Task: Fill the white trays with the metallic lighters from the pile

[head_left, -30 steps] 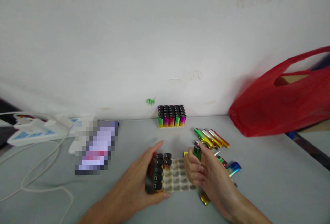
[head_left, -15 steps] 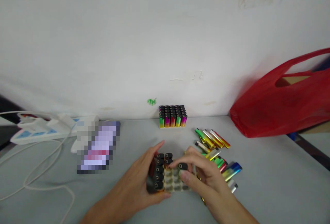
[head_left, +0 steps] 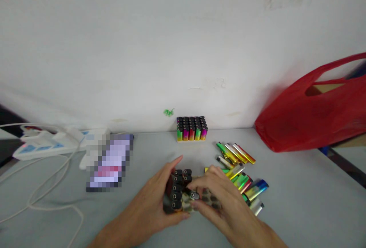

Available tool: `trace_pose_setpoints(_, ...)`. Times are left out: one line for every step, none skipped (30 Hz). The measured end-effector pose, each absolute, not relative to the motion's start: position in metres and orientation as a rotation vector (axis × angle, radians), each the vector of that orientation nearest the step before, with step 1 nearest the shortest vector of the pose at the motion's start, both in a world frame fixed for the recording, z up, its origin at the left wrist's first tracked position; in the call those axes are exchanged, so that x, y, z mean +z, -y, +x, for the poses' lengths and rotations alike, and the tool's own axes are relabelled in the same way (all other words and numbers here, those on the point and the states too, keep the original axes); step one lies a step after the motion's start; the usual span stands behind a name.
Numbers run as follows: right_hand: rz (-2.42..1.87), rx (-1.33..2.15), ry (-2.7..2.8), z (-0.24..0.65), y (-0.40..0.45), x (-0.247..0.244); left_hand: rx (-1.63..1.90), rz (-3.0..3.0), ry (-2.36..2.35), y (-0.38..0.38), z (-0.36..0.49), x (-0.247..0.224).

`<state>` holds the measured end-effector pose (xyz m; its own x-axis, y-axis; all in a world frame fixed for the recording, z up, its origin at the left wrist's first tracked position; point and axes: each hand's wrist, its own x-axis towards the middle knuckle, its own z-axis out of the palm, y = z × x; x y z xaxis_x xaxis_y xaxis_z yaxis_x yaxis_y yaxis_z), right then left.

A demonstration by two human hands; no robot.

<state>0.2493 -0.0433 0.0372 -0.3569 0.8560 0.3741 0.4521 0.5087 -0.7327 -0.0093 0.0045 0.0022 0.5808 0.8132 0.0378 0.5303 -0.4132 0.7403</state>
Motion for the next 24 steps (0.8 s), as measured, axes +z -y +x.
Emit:
trace_pose_setpoints(-1.069, 0.67, 1.977, 0.25, 0.043, 0.037, 0.512, 2.116, -1.069, -0.004, -0.009, 0.002)
trace_pose_setpoints(-1.066, 0.665, 1.973, 0.25, 0.043, 0.037, 0.507, 2.119, -1.07, -0.004, -0.01, 0.003)
trace_pose_setpoints(-1.061, 0.658, 1.979, 0.25, 0.043, 0.036, 0.503, 2.12, -1.069, -0.004, -0.01, 0.002)
trace_pose_setpoints(-1.054, 0.65, 1.991, 0.251, 0.043, 0.036, 0.504, 2.122, -1.069, -0.004, -0.011, 0.002)
trace_pose_setpoints(-1.046, 0.642, 2.005, 0.251, 0.043, 0.036, 0.505, 2.123, -1.069, -0.004, -0.011, 0.002)
trace_pose_setpoints(-1.047, 0.639, 2.013, 0.251, 0.044, 0.036, 0.508, 2.122, -1.069, -0.004, -0.011, 0.002)
trace_pose_setpoints(-1.054, 0.641, 2.009, 0.251, 0.044, 0.035, 0.513, 2.121, -1.067, -0.004, -0.011, 0.002)
trace_pose_setpoints(-1.064, 0.653, 1.995, 0.25, 0.045, 0.035, 0.52, 2.119, -1.065, -0.004, -0.011, 0.002)
trace_pose_setpoints(-1.077, 0.667, 1.971, 0.249, 0.046, 0.035, 0.529, 2.116, -1.065, -0.005, -0.011, 0.002)
trace_pose_setpoints(-1.094, 0.672, 1.942, 0.248, 0.047, 0.035, 0.535, 2.112, -1.066, -0.005, -0.01, 0.003)
trace_pose_setpoints(-1.113, 0.657, 1.914, 0.247, 0.047, 0.034, 0.538, 2.105, -1.067, -0.005, -0.01, 0.004)
trace_pose_setpoints(-1.141, 0.619, 1.888, 0.247, 0.047, 0.034, 0.54, 2.099, -1.071, -0.005, -0.009, 0.005)
trace_pose_setpoints(-1.18, 0.554, 1.864, 0.246, 0.047, 0.033, 0.535, 2.093, -1.077, -0.005, -0.009, 0.006)
trace_pose_setpoints(-1.236, 0.47, 1.843, 0.247, 0.045, 0.031, 0.529, 2.09, -1.083, -0.005, -0.008, 0.007)
trace_pose_setpoints(-1.31, 0.37, 1.82, 0.248, 0.043, 0.029, 0.524, 2.089, -1.089, -0.005, -0.008, 0.008)
trace_pose_setpoints(-1.395, 0.266, 1.798, 0.25, 0.04, 0.027, 0.521, 2.092, -1.092, -0.005, -0.008, 0.009)
trace_pose_setpoints(-1.485, 0.164, 1.778, 0.253, 0.037, 0.024, 0.522, 2.097, -1.093, -0.005, -0.008, 0.009)
trace_pose_setpoints(-1.57, 0.062, 1.766, 0.257, 0.033, 0.022, 0.525, 2.1, -1.093, -0.005, -0.008, 0.01)
trace_pose_setpoints(-1.643, -0.03, 1.767, 0.261, 0.03, 0.019, 0.527, 2.099, -1.092, -0.004, -0.008, 0.01)
trace_pose_setpoints(-1.711, -0.118, 1.776, 0.266, 0.027, 0.018, 0.524, 2.095, -1.094, -0.004, -0.008, 0.01)
trace_pose_setpoints(-1.774, -0.195, 1.791, 0.27, 0.025, 0.017, 0.518, 2.088, -1.097, -0.004, -0.008, 0.01)
trace_pose_setpoints(-1.835, -0.258, 1.806, 0.274, 0.024, 0.016, 0.514, 2.083, -1.101, -0.004, -0.008, 0.01)
trace_pose_setpoints(-1.893, -0.306, 1.82, 0.278, 0.022, 0.016, 0.512, 2.08, -1.105, -0.004, -0.008, 0.01)
trace_pose_setpoints(-1.944, -0.334, 1.83, 0.281, 0.022, 0.016, 0.509, 2.079, -1.109, -0.004, -0.008, 0.01)
